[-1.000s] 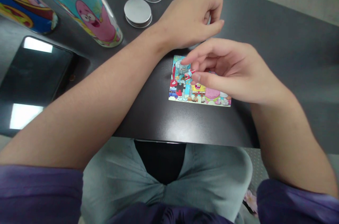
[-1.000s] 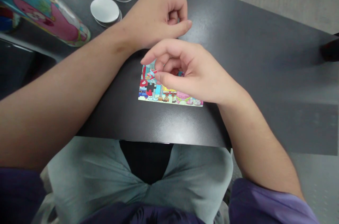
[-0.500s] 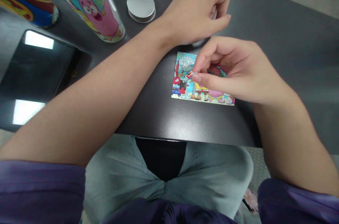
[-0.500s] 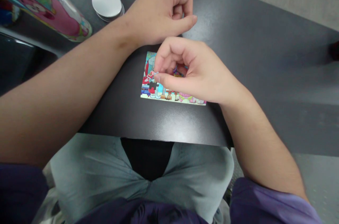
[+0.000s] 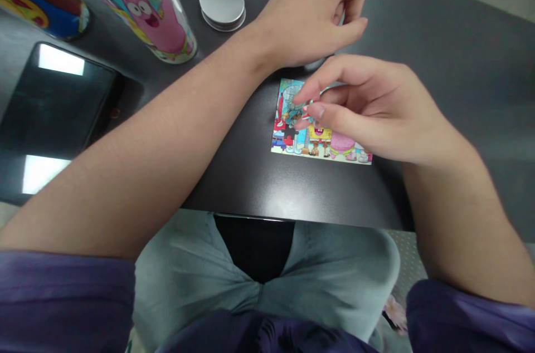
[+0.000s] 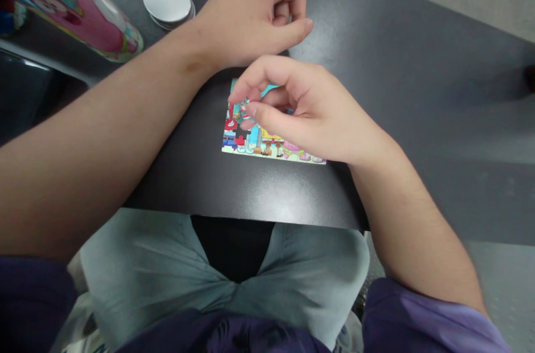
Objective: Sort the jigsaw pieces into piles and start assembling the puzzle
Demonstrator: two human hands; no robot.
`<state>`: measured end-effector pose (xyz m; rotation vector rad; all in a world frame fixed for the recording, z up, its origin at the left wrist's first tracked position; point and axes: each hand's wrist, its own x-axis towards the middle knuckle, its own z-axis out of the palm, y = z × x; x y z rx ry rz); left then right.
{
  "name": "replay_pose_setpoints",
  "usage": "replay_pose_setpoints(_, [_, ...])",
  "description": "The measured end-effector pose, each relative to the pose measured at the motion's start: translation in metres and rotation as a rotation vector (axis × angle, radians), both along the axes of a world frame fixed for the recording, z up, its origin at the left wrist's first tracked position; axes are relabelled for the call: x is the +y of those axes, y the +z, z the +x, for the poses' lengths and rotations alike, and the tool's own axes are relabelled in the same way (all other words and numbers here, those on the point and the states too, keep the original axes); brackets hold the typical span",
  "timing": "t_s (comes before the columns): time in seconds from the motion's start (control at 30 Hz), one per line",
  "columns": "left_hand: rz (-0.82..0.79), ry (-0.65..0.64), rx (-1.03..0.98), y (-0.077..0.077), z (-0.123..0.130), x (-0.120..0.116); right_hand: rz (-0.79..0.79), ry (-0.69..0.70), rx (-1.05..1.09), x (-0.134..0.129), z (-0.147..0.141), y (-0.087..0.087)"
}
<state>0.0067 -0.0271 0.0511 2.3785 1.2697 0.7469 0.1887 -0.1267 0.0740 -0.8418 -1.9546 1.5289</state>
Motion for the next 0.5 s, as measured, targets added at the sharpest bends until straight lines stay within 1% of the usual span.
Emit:
replay_pose_setpoints(0.1, [-0.064, -0.053, 0.116, 0.009, -0.004, -0.002, 0.024, 0.057, 0.102, 0.002, 0.002, -0.009])
replay_pose_setpoints(0.17, [-0.076, -0.072, 0.148, 0.011, -0.007, -0.002, 0.065, 0.082, 0.103, 0.003, 0.003, -0.012])
replay_pose_setpoints(0.27, [-0.067, -0.072, 0.162, 0.011, -0.008, -0.002, 0.107, 0.075, 0.049, 0.002, 0.004, -0.009])
replay_pose_setpoints(0.33, [-0.07, -0.074, 0.168, 0.01, -0.007, -0.002, 0.154, 0.064, -0.023, 0.0, 0.003, -0.005])
replay_pose_setpoints(0.43, [-0.077, -0.08, 0.169, 0.008, -0.007, -0.002, 0.258, 0.079, -0.116, -0.001, 0.002, -0.001])
replay_pose_setpoints(0.5, [-0.056, -0.091, 0.155, 0.008, -0.007, -0.002, 0.277, 0.092, -0.14, -0.001, 0.001, 0.0])
